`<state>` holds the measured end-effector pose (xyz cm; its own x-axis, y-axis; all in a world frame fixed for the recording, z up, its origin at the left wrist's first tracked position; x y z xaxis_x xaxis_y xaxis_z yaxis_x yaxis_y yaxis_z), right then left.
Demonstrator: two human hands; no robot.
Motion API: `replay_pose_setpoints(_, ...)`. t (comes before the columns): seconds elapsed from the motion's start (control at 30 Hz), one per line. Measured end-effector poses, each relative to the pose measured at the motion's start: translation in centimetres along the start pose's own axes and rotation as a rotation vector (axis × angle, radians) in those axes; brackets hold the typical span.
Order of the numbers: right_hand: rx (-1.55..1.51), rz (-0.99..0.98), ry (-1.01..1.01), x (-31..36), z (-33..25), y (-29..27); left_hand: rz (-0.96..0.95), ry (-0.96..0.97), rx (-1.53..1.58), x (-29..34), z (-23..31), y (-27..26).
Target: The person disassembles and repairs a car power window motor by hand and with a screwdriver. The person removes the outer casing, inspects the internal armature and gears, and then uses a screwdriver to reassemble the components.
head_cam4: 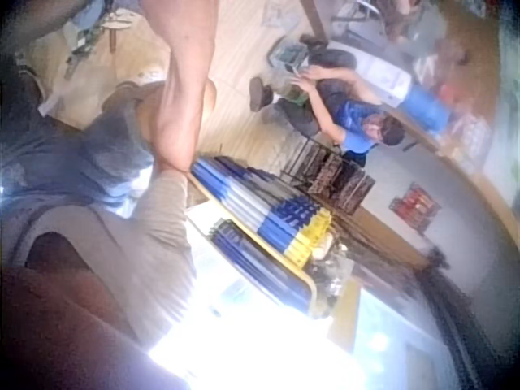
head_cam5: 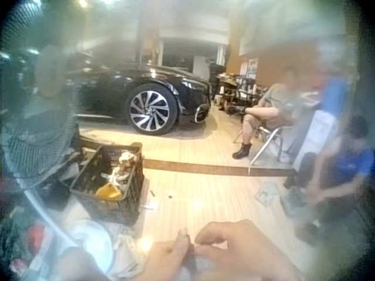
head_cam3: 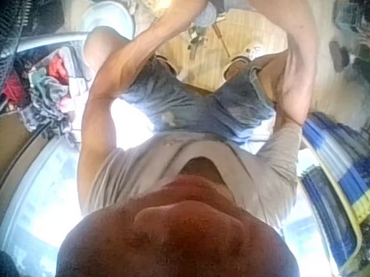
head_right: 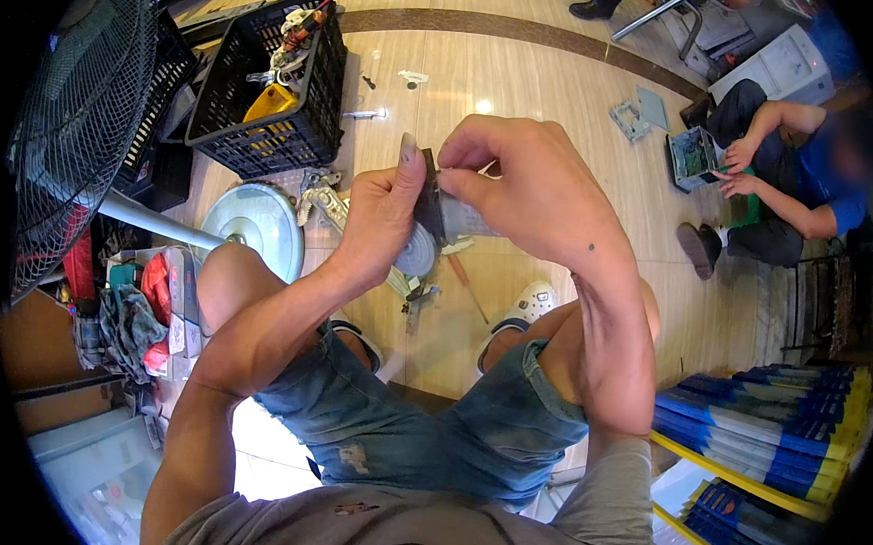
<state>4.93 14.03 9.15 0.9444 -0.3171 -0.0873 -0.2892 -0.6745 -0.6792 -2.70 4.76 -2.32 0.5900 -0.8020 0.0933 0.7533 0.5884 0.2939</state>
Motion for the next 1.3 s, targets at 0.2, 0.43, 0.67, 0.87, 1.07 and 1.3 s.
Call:
replay_pose_setpoints(0.2, -0.130, -0.017, 0.062, 0.1, 0.5, 0.1, 0.001, 0.035, 0.015, 0.0, 0.6, 0.3)
replay_pose_setpoints(0.43, -0.139, 0.017, 0.088, 0.1, 0.5, 0.0, 0.008, 0.034, 0.004, 0.0, 0.6, 0.2)
replay_pose_setpoints(0.67, -0.067, 0.068, 0.046, 0.2, -0.3, -0.1, 0.004, 0.037, 0.017, 0.0, 0.7, 0.2)
replay_pose_setpoints(0.87, -0.060, 0.096, 0.053, 0.2, -0.3, -0.1, -0.005, 0.047, 0.034, 0.0, 1.0, 0.4)
replay_pose_setpoints(1.07, -0.265, -0.006, 0.134, 0.5, 0.2, -0.3, -0.023, 0.028, 0.041, 0.0, 0.9, 0.4)
replay_pose_setpoints(1.3, -0.236, -0.055, 0.189, 0.4, 0.6, 0.1, -0.030, 0.076, -0.020, 0.2, 1.1, 0.3)
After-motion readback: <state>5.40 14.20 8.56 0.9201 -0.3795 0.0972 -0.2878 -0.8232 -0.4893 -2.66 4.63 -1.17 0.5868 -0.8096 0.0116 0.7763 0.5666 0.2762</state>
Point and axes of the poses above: each hand's wrist, its own x-axis away from the middle knuckle, its own y-axis out of the palm, z = x × y, the point moved 7 cm from there along -x, towards the middle knuckle
